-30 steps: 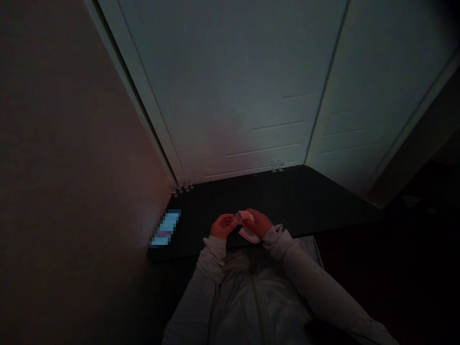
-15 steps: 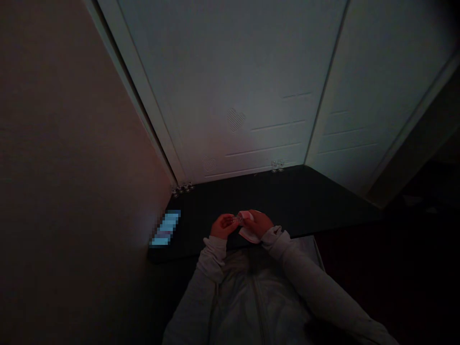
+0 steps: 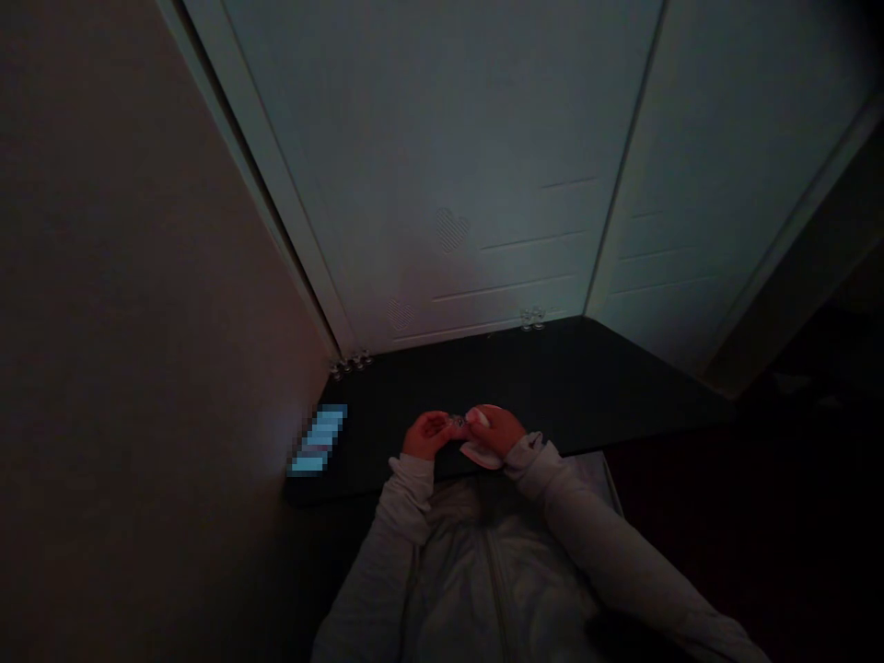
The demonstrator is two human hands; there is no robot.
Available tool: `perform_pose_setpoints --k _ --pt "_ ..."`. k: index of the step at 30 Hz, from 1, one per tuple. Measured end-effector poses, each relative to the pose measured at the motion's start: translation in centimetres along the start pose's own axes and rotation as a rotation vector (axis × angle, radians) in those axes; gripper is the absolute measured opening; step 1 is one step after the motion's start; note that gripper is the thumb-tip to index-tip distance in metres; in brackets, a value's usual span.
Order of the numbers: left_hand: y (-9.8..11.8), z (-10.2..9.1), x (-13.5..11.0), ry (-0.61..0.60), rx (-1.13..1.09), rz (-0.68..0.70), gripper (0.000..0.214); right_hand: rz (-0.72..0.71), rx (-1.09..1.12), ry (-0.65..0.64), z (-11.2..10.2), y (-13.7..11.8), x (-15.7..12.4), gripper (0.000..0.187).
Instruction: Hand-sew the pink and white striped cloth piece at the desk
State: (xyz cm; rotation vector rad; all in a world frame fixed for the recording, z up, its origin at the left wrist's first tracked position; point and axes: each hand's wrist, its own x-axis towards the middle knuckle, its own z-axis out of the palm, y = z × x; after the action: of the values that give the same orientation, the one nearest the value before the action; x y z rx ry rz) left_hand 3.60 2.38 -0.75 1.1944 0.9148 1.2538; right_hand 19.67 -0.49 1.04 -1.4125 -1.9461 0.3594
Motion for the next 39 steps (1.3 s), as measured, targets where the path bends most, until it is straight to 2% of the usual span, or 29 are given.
perform_pose_setpoints --k 8,15,22,28,35,39 --pt "-0.11 0.12 -0.06 0.009 -0.023 -0.004 0.035 0.063 0.284 -0.028 -0.02 0.1 -0.24 0.015" --pt "-0.45 -0.21 0.28 -0.019 -0.072 -0.028 0.036 0.076 0.476 -0.045 -0.16 0.14 -0.51 0.021" --pt "-0.54 -0.39 0.48 0.024 -0.092 -0.043 0.038 0.088 0.52 -0.035 -0.02 -0.19 -0.7 0.033" --pt "-0.3 -0.28 0.38 -0.012 -0.137 -0.064 0.041 0.121 0.414 0.03 0.15 -0.08 -0.45 0.035" --pt "0.2 -0.03 -0.02 -0.048 -0.148 -0.071 0.04 0.073 0.37 0.01 -0.13 -0.25 -0.34 0.036" --pt "0.15 0.01 -0.09 -0.052 -0.131 -0.077 0.039 0.112 0.392 0.01 -0.05 -0.29 -0.36 0.039"
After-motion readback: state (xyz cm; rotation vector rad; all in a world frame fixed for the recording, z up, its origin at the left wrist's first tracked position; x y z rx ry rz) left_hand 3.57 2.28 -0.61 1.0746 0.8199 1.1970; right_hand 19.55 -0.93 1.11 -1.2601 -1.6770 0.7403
